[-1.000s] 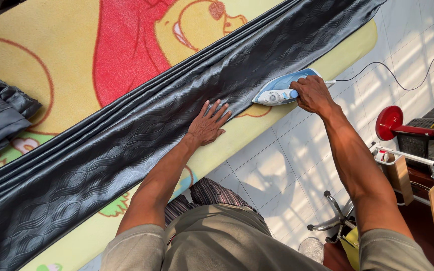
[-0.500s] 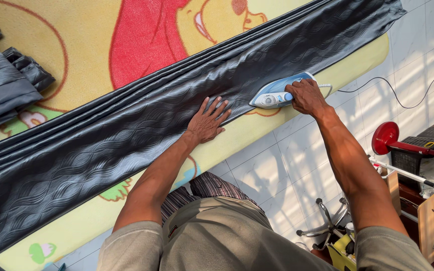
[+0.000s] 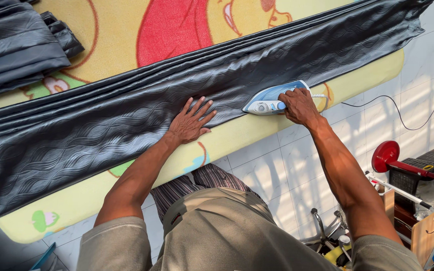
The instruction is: The person irons a long, dark gray curtain on a Winnie the Pooh-themed ironing board. They repeatedly smooth the fabric with one hand and pass a steam iron over it with the other, working along the length of the curtain.
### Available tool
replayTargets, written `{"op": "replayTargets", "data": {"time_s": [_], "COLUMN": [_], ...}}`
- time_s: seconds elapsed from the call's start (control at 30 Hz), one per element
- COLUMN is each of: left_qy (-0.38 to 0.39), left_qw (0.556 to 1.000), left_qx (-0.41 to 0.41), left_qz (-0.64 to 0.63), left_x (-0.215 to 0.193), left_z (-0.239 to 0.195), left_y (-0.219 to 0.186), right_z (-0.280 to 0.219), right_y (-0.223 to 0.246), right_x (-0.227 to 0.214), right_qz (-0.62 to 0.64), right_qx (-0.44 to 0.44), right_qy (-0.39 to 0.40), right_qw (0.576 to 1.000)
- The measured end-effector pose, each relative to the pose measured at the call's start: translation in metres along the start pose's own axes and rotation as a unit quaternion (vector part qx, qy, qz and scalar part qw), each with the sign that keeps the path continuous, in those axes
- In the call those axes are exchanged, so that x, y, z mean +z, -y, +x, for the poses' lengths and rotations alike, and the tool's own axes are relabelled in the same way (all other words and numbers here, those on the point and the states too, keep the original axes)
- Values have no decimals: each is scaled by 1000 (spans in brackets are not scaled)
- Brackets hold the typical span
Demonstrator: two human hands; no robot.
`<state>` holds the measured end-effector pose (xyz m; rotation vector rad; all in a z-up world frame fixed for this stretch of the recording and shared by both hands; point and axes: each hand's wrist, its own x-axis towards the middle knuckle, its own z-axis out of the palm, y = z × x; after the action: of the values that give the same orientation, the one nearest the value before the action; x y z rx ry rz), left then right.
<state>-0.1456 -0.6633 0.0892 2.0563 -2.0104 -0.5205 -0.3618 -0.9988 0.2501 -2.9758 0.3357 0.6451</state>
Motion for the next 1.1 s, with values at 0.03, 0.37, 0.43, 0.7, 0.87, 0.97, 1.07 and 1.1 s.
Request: {"op": "replayTargets", "data": {"time_s": [0.03,0.37,0.43,0.7,0.87,0.97,1.07,1.1], "left_qy": [3,-8,-23,-66,-62,-48,-60,-54], "left_qw": [1000,997,996,990,987,983,978,976], "left_qx": [-8,-61,-73,-114,-144,-172,-197,-208], "left_qz": [-2,54,50,45,47,32,15,22], "left_x": [1,1,1,2,1,2,5,6], "left_z": [-6,-76,-89,-147,-191,-221,-253,-265], "left_y": [4,25,28,48,62,70,81,84], "right_z": [2,13,17,31,38,47,58,63], "right_y": [6,65,79,148,204,235,266,276], "right_x": [-1,-7,-7,-8,-5,-3,0,1], "right_qz": [7,-9,-9,-25,-12,-10,-9,-10], "right_qx": [-1,-38,-50,-64,-89,-81,-83,-89], "right_qy": [-1,-23,-18,-2,-23,-12,-3,-4], "right_qw": [1000,999,999,998,996,997,996,996]}}
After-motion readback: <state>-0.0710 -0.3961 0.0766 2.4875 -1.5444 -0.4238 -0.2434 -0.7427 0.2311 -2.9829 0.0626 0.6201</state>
